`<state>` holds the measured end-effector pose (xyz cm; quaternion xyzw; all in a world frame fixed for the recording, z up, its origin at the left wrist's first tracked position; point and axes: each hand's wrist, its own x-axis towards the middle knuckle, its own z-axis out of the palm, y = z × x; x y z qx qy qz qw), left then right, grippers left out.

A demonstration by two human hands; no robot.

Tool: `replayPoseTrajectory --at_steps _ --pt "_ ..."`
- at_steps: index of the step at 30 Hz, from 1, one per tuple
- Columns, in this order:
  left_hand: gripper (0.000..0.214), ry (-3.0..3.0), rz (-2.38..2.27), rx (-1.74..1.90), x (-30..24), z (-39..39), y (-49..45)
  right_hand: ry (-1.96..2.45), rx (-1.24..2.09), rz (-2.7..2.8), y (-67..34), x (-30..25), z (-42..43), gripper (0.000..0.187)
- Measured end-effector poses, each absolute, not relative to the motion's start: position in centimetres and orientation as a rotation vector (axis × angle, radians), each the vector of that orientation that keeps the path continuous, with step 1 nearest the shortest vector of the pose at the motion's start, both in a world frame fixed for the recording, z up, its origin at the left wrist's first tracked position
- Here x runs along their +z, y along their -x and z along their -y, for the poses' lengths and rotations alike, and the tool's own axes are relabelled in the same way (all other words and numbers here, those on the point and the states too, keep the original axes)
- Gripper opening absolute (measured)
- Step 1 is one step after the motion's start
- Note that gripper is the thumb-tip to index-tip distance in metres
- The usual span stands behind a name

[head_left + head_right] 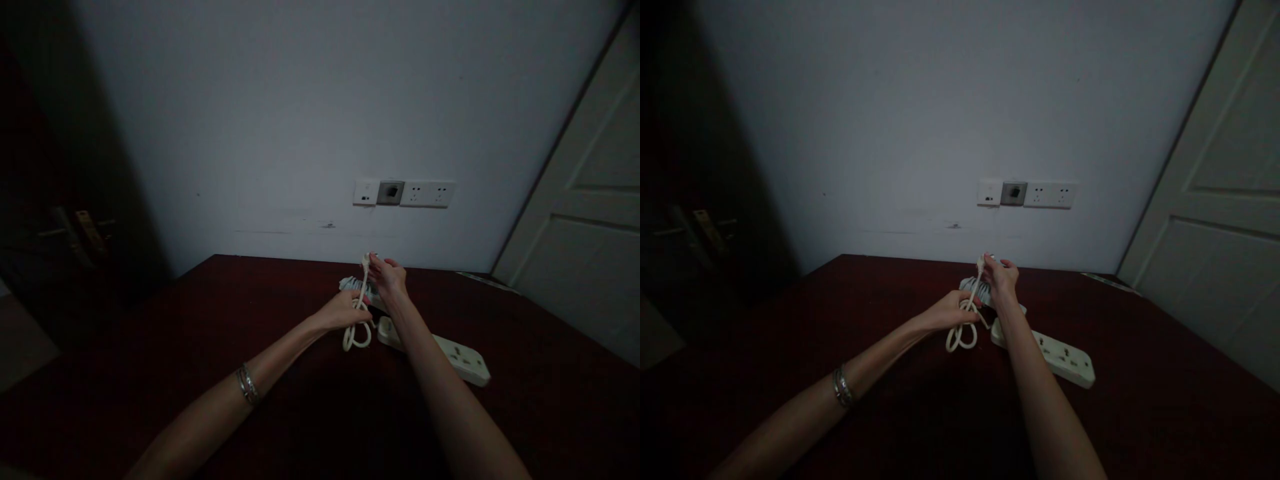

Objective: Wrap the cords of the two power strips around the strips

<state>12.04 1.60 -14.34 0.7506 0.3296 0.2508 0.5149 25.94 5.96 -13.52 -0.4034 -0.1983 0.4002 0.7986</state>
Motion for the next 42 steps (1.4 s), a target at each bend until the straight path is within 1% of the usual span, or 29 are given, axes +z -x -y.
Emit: replayPoseTrajectory --at_steps 4,7,12,15,17,18,20,22,24,26,30,32,34,36,38,40,42 --pt "0.013 -1.79 -0.78 0.661 -14.1 -2.2 -11.7 0.793 0.871 0.466 -25.7 -12.5 -5.5 0.061" --pt "0.018 -1.743 -0.714 0.703 -14.1 -3.0 -11.5 0.787 0.86 0.638 -25.4 -11.1 -4.7 0.062" --pt "0.024 -1.67 -0.683 0.697 -14.0 -4.1 -10.7 0.991 0.733 1.086 -25.6 -8.4 -2.6 0.066" --pt "0.026 -1.781 -0.723 0.697 -13.5 -4.3 -9.9 1.172 0.623 1.384 -26.4 -6.9 -0.8 0.067" --pt "0.026 -1.979 -0.738 0.642 -13.2 -4.1 -9.4 1.334 0.532 1.598 -27.2 -6.1 0.7 0.061" --pt "0.024 -2.108 -0.737 0.608 -13.1 -4.0 -9.3 1.409 0.509 1.696 -27.7 -5.8 1.4 0.054" --pt "0.018 -2.403 -0.736 0.556 -13.0 -3.6 -9.4 1.517 0.529 1.854 -28.6 -5.5 2.6 0.037" --pt "0.013 -2.682 -0.737 0.577 -13.0 -3.0 -9.6 1.558 0.601 1.949 -29.7 -5.6 3.7 0.029" --pt "0.012 -2.868 -0.712 0.643 -12.8 -2.1 -9.9 1.558 0.66 1.989 -30.7 -6.0 4.4 0.03" --pt "0.015 -2.918 -0.672 0.717 -12.3 -1.3 -10.0 1.563 0.668 2.001 -31.7 -6.6 5.1 0.032" --pt "0.025 -2.727 -0.698 0.958 -10.9 -0.7 -9.5 1.597 0.625 1.995 -33.2 -7.4 7.1 0.027" --pt "0.023 -2.581 -0.765 1.101 -10.5 -1.4 -9.2 1.601 0.634 1.951 -33.6 -7.6 8.4 0.025" --pt "0.021 -2.461 -0.857 1.153 -10.7 -2.4 -9.0 1.613 0.665 1.895 -33.8 -7.7 9.7 0.025" --pt "0.022 -2.409 -0.942 1.083 -11.6 -3.4 -9.1 1.621 0.667 1.876 -33.8 -7.6 10.9 0.024" --pt "0.025 -2.443 -0.934 0.918 -13.2 -4.0 -9.5 1.61 0.628 1.887 -33.8 -7.6 11.9 0.021" --pt "0.033 -2.474 -0.784 0.739 -15.1 -4.0 -10.2 1.586 0.615 1.872 -33.9 -7.8 12.6 0.021" --pt "0.043 -2.481 -0.574 0.654 -16.8 -3.6 -11.0 1.56 0.644 1.832 -34.0 -8.3 13.0 0.022"
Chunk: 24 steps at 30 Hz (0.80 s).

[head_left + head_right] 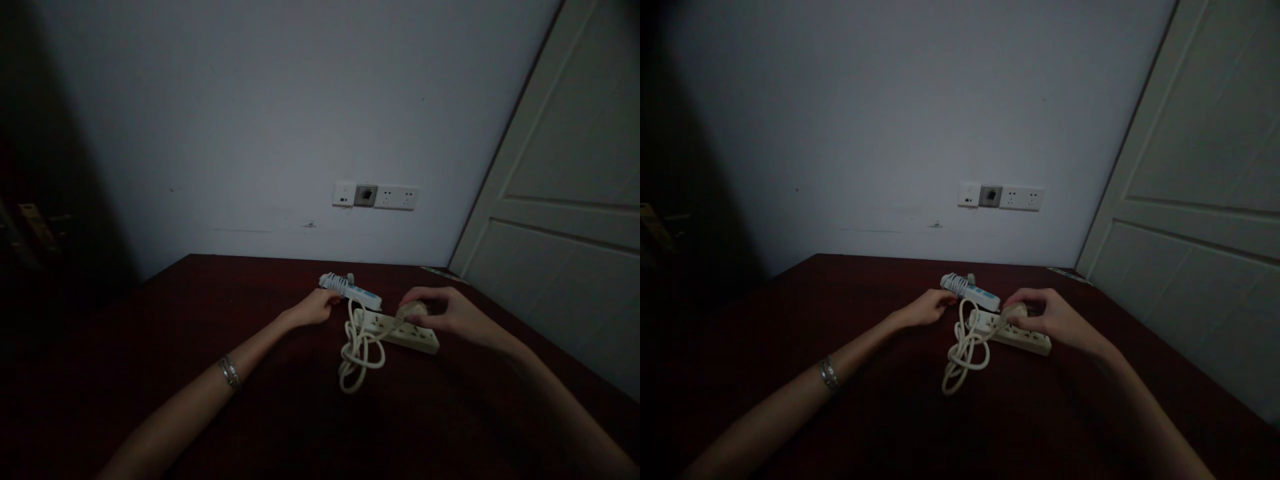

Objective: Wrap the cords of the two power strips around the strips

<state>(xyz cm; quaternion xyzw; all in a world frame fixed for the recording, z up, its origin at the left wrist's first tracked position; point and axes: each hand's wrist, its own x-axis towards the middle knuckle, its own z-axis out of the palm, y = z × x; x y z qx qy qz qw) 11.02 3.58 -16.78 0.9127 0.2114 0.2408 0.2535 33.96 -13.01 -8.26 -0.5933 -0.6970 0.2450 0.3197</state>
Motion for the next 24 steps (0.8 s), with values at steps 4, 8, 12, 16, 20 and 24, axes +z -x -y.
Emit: replayPoseTrajectory --at_steps 4,8,12,16,20,24 --pt "0.041 -2.446 -0.41 0.705 -18.5 -3.4 -13.2 1.528 0.623 1.751 -34.2 -9.6 13.6 0.024" --pt "0.029 -2.365 -0.553 0.595 -17.8 -5.1 -16.2 1.506 0.558 1.717 -34.2 -10.8 14.6 0.023" --pt "0.018 -2.455 -0.418 0.249 -16.0 -6.0 -19.4 1.53 0.462 1.756 -34.1 -11.3 16.0 0.022" --pt "0.017 -2.682 -0.187 -0.044 -15.2 -5.1 -21.7 1.572 0.439 1.763 -34.0 -12.2 17.4 0.023" --pt "0.02 -2.901 -0.204 -0.139 -15.9 -4.2 -22.4 1.631 0.434 1.705 -33.9 -13.8 18.6 0.023" --pt "0.014 -2.973 -0.164 -0.222 -17.0 -4.0 -21.6 1.636 0.462 1.622 -33.6 -15.1 19.6 0.025"
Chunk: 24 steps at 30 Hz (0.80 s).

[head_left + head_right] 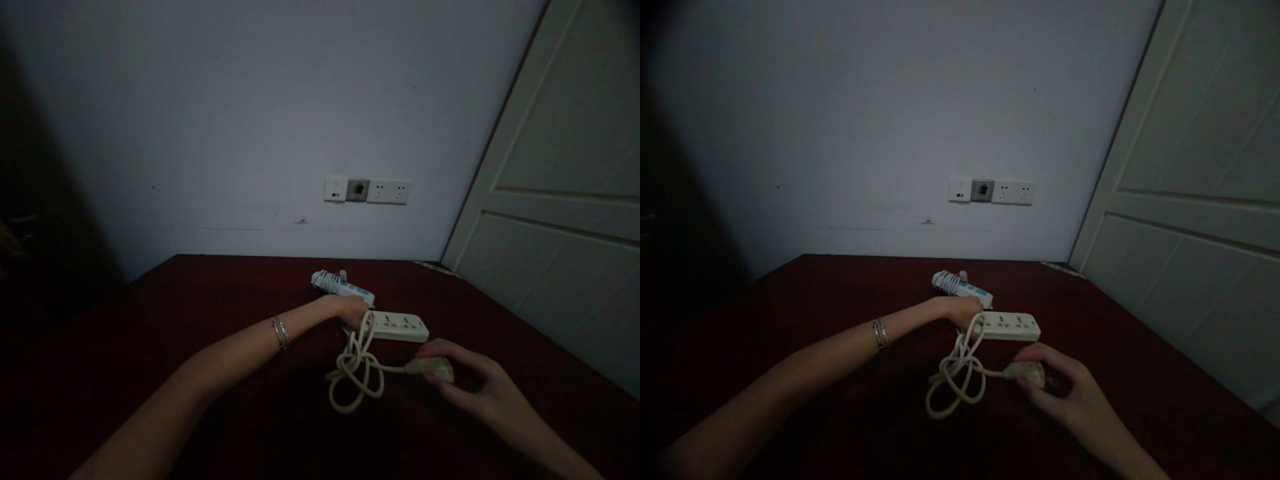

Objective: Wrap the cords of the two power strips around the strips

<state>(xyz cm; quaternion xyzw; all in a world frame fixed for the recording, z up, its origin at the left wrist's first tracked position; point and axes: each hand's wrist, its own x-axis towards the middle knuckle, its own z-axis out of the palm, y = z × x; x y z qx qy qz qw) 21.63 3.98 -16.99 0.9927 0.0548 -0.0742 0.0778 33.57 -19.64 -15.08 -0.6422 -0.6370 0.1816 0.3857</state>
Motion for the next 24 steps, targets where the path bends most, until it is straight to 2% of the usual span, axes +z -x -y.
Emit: replayPoseTrajectory --at_steps 4,9,11,14,17,21,24 --pt "0.018 -2.815 -0.265 -0.072 -17.0 -4.0 -19.7 1.63 0.565 1.529 -33.2 -15.9 20.3 0.03" --pt "0.06 -2.582 -0.518 0.372 -15.1 -4.5 -16.6 1.598 0.666 1.471 -33.4 -16.7 19.7 0.032" --pt "0.064 -2.465 -0.592 0.548 -13.7 -4.8 -15.0 1.594 0.729 1.409 -33.6 -17.0 18.8 0.035" --pt "0.064 -2.262 -0.468 0.728 -11.3 -5.0 -12.4 1.556 0.824 1.232 -34.0 -17.3 16.8 0.041" --pt "0.068 -2.176 -0.289 0.709 -9.1 -4.4 -9.6 1.417 0.921 1.057 -34.3 -17.0 14.1 0.041" --pt "0.07 -2.372 -0.253 0.531 -7.1 -2.5 -6.6 1.241 0.954 0.923 -34.6 -15.5 9.8 0.024" --pt "0.066 -2.559 -0.152 0.399 -6.6 -0.8 -5.7 1.296 0.893 1.006 -34.7 -13.4 6.8 0.021"
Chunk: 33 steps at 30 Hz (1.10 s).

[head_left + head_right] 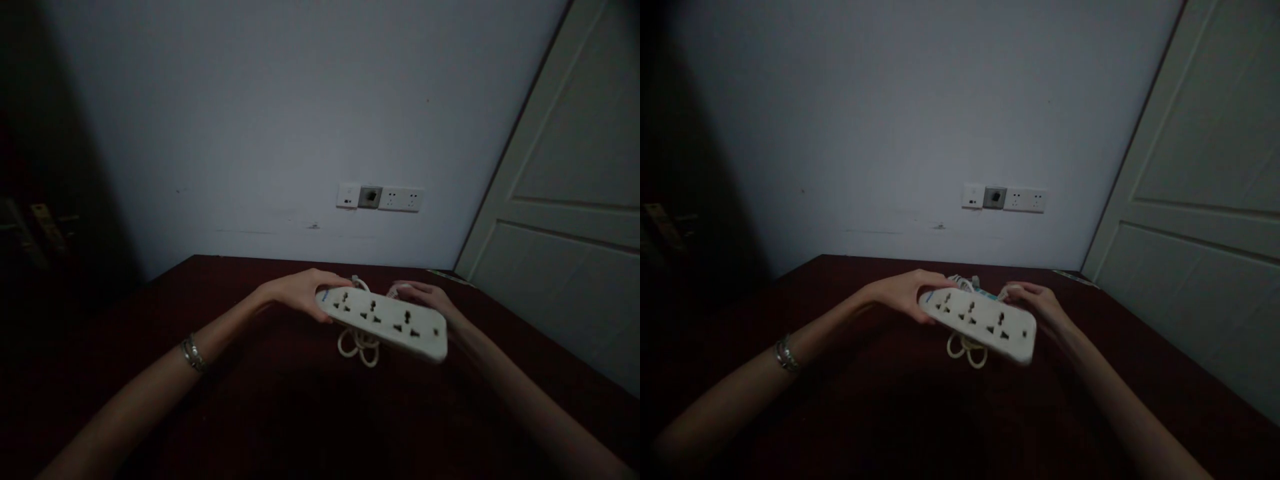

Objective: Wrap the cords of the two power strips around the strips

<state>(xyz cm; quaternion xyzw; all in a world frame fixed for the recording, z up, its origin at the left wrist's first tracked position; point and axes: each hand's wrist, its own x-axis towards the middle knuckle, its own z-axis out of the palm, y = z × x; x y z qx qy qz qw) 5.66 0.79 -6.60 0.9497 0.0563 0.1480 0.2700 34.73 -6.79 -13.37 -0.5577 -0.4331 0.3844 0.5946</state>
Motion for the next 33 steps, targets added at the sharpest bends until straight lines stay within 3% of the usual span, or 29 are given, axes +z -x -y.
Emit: replayPoseTrajectory --at_steps 4,9,17,27,33 --pt "0.069 -2.728 -0.078 0.353 -7.6 0.6 -5.6 1.454 0.686 1.237 -33.8 -9.5 4.7 0.023" --pt "0.062 -2.799 -0.381 0.575 -10.1 0.2 -5.9 1.51 0.261 1.504 -29.9 -6.1 5.7 0.025" --pt "0.062 -2.625 -0.613 0.907 -11.1 -1.9 -7.4 1.315 -0.405 1.86 -24.2 -9.5 7.3 0.012" --pt "0.054 -2.342 -0.633 0.822 -11.4 -3.3 -7.1 1.25 -0.634 1.933 -21.7 -14.8 6.8 0.031" --pt "0.069 -2.118 -0.752 0.903 -10.5 -3.7 -6.7 1.167 -0.365 1.8 -23.1 -14.9 5.7 0.042"
